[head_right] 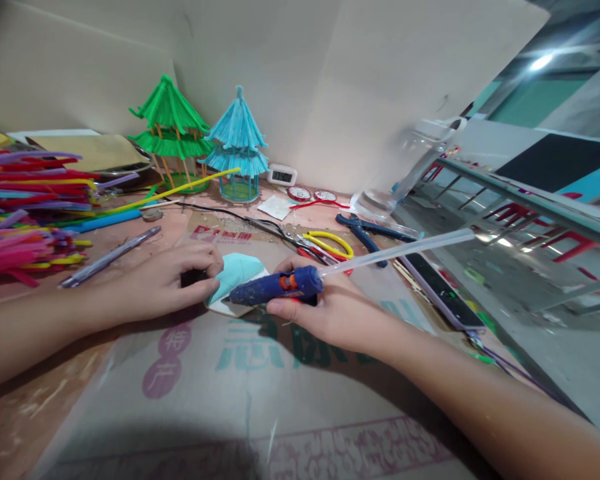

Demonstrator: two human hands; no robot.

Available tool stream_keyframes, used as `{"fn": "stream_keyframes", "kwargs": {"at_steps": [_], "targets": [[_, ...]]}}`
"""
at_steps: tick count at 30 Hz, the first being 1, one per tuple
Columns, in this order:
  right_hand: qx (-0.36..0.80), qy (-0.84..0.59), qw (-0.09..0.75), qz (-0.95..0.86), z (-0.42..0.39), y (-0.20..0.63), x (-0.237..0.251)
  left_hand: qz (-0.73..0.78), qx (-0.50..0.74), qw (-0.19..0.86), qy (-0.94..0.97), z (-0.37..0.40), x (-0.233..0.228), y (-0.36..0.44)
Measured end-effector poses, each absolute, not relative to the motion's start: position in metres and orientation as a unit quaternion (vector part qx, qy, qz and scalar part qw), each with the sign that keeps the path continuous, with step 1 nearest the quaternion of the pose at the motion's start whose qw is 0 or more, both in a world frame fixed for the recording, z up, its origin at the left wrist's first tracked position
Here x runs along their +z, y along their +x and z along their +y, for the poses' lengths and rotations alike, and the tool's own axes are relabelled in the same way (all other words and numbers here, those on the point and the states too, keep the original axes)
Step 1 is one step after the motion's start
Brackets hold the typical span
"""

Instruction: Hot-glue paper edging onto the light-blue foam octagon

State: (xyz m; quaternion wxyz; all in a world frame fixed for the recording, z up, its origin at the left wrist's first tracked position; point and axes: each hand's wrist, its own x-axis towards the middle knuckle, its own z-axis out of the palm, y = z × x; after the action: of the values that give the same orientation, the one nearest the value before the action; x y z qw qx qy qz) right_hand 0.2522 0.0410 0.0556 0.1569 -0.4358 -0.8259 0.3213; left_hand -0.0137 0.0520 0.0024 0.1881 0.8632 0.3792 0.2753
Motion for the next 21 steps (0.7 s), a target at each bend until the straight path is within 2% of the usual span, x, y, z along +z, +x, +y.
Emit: {"fn": "stream_keyframes", "kwargs": {"at_steps": [21], "targets": [[0.196,-0.481,0.136,-0.844,0.051,0.266,0.065,0.376,0.274,0.207,0.86,0.053,0.004,-0.013]]}}
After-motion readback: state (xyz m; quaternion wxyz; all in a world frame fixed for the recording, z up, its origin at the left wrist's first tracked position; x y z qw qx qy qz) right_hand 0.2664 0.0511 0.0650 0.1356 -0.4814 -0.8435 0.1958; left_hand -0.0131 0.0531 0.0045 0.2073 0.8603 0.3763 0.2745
